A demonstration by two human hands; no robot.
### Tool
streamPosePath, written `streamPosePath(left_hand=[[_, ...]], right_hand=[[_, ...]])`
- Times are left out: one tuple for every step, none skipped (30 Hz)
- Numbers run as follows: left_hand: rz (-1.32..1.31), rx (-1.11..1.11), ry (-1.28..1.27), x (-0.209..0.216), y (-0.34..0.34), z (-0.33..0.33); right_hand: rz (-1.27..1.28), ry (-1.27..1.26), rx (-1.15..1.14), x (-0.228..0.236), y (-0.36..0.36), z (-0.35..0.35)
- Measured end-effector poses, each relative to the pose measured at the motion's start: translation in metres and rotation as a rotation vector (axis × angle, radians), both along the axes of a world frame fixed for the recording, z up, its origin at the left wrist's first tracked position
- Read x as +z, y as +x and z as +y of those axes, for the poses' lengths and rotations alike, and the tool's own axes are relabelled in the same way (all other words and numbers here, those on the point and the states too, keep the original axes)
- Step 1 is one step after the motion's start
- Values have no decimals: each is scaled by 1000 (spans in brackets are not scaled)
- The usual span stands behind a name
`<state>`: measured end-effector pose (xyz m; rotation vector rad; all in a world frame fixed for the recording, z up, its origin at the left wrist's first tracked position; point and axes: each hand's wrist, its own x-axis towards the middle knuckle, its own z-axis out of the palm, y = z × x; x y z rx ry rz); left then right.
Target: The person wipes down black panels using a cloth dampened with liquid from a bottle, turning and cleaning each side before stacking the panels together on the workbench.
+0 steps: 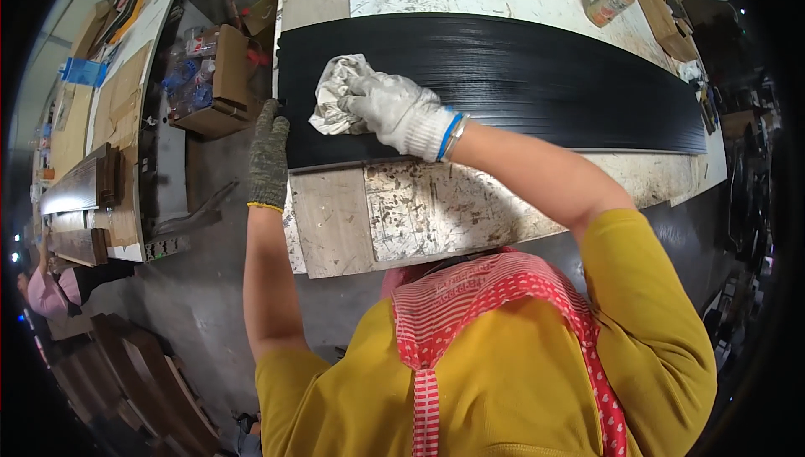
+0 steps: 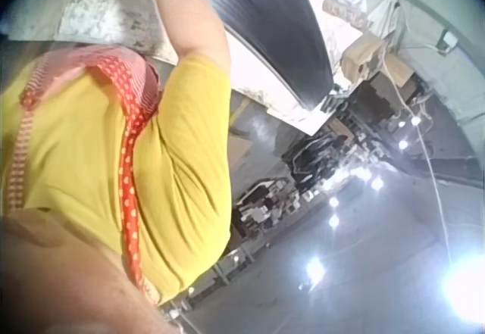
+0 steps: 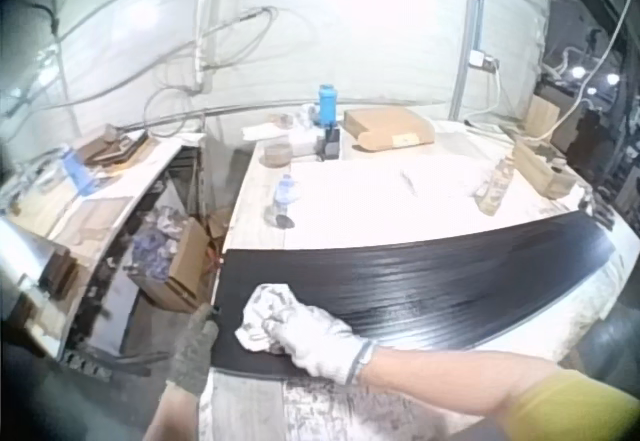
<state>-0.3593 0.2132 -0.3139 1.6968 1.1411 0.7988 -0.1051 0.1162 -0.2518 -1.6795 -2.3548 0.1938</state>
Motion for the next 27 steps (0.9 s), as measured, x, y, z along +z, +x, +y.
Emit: streamPosePath(left_hand=[[5, 3, -2, -2, -3, 0], [-6, 4, 4, -2, -2, -2], [-13, 15, 8, -3, -4, -4], [-20, 8, 10, -3, -1, -2], [-26, 9, 19, 0, 4, -1], [-29, 24, 17, -3, 6, -2], [-26, 40, 12, -3, 2, -7], [-30, 42, 9, -3, 2, -9], [-47, 31, 19, -1, 5, -8], [-59, 34, 27, 0, 5, -8], [-65, 32, 27, -1, 6, -7], [-46, 24, 14, -3, 7, -3], [-22, 12, -4, -6, 5, -2], [-19, 9, -8, -4, 4, -3], [-7, 11, -27, -1, 4, -5], [2, 23, -45, 2, 0, -7], [-2, 29, -48, 0, -1, -7], [-21, 35, -23, -3, -2, -8], [-40, 38, 1, -5, -3, -9], [-41, 40, 1, -3, -2, -9], [-42, 42, -28, 0, -1, -9], [-43, 38, -53, 3, 3, -8], [-38, 40, -51, 5, 5, -7], [-109, -25, -115, 9, 6, -6], [-177, -89, -177, 9, 6, -2], [-163, -73, -173, 5, -1, 2], [-285, -63, -253, -8, -8, 9]], right_hand=[[-17, -108, 52, 12, 1, 4], [-48, -118, 8, 15, 19, -1], [-76, -128, -23, 13, 46, -7], [354, -346, -327, 3, 81, -15], [788, -554, -620, -5, 103, -17], [775, -565, -612, 2, 98, -15], [371, -435, -422, 18, 81, -17], [-24, -283, -236, 30, 67, -16], [-116, -215, -57, 25, 52, 1], [-104, -204, -14, 24, 26, 19], [-94, -195, 23, 25, 11, 29], [-98, -191, 21, 30, 14, 34], [-125, -272, 18, 36, 19, 38], [-148, -358, 16, 37, 23, 41], [-145, -362, 13, 32, 42, 34], [-150, -402, -94, 28, 70, 20], [-160, -439, -201, 27, 85, 12], [-163, -441, -190, 29, 83, 14], [-161, -445, -209, 30, 76, 15], [-158, -445, -232, 36, 65, 15], [-158, -445, -228, 40, 48, 19], [-174, -371, -99, 51, 25, 26], [-185, -297, 33, 58, 6, 34], [-220, -334, 7, 63, -6, 42], [-253, -369, -17, 64, -12, 50], [-53, -150, 102, 50, -9, 50], [-58, -345, 9, 42, 8, 35]])
